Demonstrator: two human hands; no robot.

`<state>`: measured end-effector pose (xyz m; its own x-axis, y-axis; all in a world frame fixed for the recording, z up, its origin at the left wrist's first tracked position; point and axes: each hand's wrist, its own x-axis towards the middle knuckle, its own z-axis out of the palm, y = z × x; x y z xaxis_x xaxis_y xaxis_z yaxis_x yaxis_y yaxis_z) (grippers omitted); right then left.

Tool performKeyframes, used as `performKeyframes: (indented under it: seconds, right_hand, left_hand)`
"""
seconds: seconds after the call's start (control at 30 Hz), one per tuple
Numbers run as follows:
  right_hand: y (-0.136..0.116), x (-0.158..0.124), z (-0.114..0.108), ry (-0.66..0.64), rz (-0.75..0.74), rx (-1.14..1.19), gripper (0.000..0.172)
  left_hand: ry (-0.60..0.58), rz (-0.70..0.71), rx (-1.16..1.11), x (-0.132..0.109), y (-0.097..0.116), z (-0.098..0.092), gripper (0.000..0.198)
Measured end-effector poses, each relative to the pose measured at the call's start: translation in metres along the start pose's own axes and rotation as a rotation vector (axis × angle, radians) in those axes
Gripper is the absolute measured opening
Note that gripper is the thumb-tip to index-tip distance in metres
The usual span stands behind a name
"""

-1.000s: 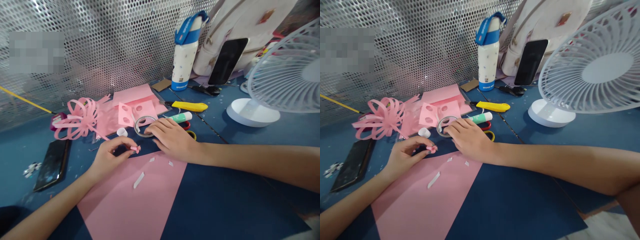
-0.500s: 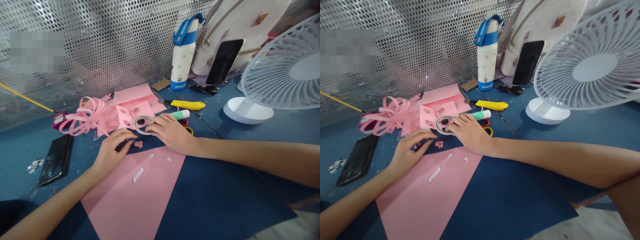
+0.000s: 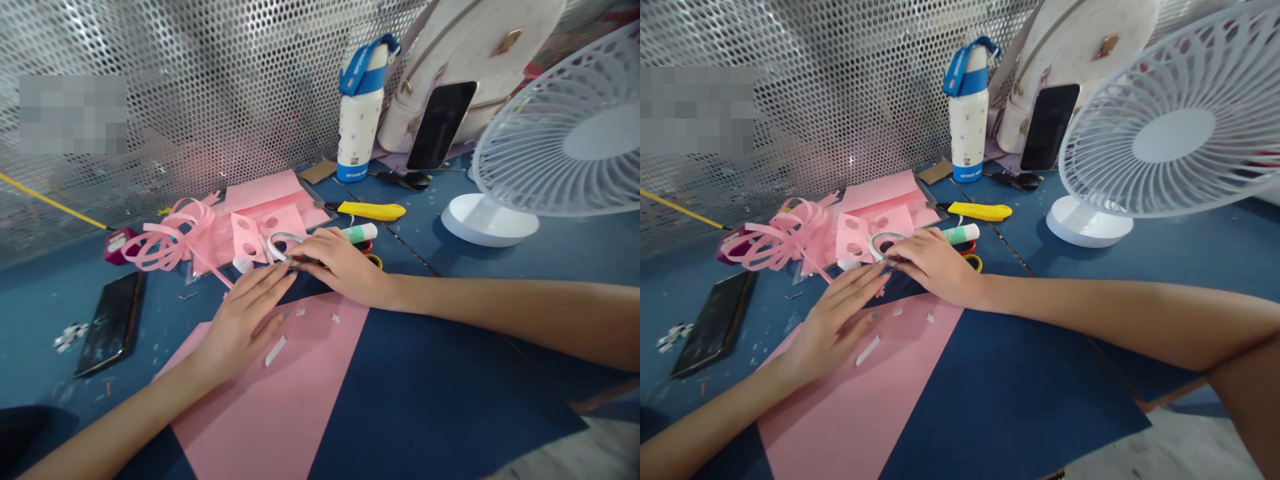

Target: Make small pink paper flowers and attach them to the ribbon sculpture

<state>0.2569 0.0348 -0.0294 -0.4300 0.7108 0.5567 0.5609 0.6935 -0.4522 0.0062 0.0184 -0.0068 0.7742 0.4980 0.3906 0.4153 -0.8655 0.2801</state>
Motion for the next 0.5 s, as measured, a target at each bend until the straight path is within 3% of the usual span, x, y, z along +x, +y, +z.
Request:
performKeyframes:
  seconds: [0.23, 0.37, 0.5]
  right_hand:
    - [-0.002, 0.001, -0.002, -0.013, 0.020, 0.020, 0.020]
    - [0.000, 0.002, 0.000, -0.006, 0.039, 0.054, 0.017]
    - [0.001, 0.003, 0.002, 0.019, 0.035, 0.059, 0.012]
  left_hand:
    - [0.080, 0.054, -0.111, 0.003, 0.006, -0.008, 0.044]
    - [0.230, 0.040, 0.077, 0.014, 0.004, -0.019, 0.024]
    - [0.059, 0.034, 0.346, 0.038, -0.004, -0.021, 0.011]
